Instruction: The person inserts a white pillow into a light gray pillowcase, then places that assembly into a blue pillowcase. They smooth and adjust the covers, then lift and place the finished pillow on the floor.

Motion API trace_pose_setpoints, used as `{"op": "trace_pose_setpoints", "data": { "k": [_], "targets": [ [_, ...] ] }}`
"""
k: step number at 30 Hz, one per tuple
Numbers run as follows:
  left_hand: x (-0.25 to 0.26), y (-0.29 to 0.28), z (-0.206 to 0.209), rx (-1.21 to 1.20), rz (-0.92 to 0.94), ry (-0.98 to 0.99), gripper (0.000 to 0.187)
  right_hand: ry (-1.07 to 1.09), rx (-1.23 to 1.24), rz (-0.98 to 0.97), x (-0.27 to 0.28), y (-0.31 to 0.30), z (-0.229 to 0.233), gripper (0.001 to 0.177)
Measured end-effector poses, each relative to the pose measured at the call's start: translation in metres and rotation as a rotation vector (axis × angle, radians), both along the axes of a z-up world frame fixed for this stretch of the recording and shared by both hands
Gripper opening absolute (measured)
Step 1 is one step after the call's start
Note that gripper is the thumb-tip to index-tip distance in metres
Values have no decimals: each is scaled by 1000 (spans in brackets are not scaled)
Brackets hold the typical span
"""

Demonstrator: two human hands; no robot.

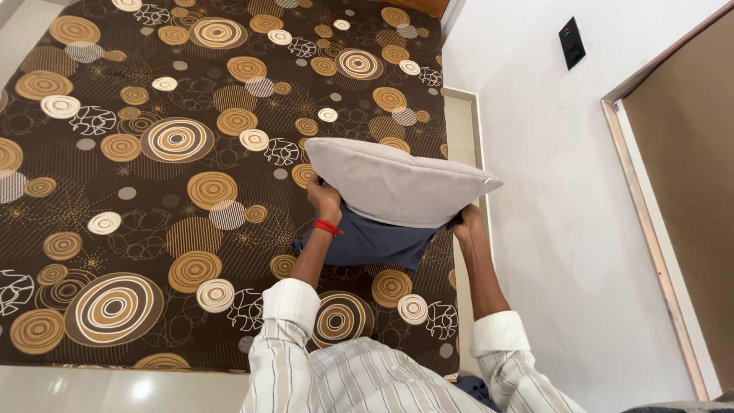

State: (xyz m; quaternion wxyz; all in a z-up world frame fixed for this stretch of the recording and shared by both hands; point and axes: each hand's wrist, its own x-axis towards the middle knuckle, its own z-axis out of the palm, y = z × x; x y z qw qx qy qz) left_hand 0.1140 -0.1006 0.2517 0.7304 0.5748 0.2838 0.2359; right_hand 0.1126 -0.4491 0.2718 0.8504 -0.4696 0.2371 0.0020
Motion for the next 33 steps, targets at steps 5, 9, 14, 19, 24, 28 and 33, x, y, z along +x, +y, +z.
{"op": "trace_pose_setpoints", "data": {
  "k": [5, 9, 14, 19, 24, 28, 33],
  "targets": [
    [7, 19, -10, 159, -176, 241, 27, 10, -49, 82, -7, -9, 0, 38],
    [16, 32, -28, -344, -334, -46, 32, -81, -166, 40, -18, -16, 0, 41],
    [-34, 37, 44, 223, -417, 183, 36, -285, -937, 21, -38, -11, -9, 49],
    [-63, 52, 90, 800, -347, -16, 24, -68, -1250, -79, -41, -11, -9, 26],
    [-73, 54, 109, 647, -586, 188, 25, -39, -1002, -43, -42, -19, -5, 27],
    [-66, 50, 115, 646, -453, 82, 23, -277, -245, -106, -34, -19, -5, 35],
    [-56, 45, 115, 736, -212, -48, 22, -229, -803, -78, -25, -27, 3, 45]
  ]
}}
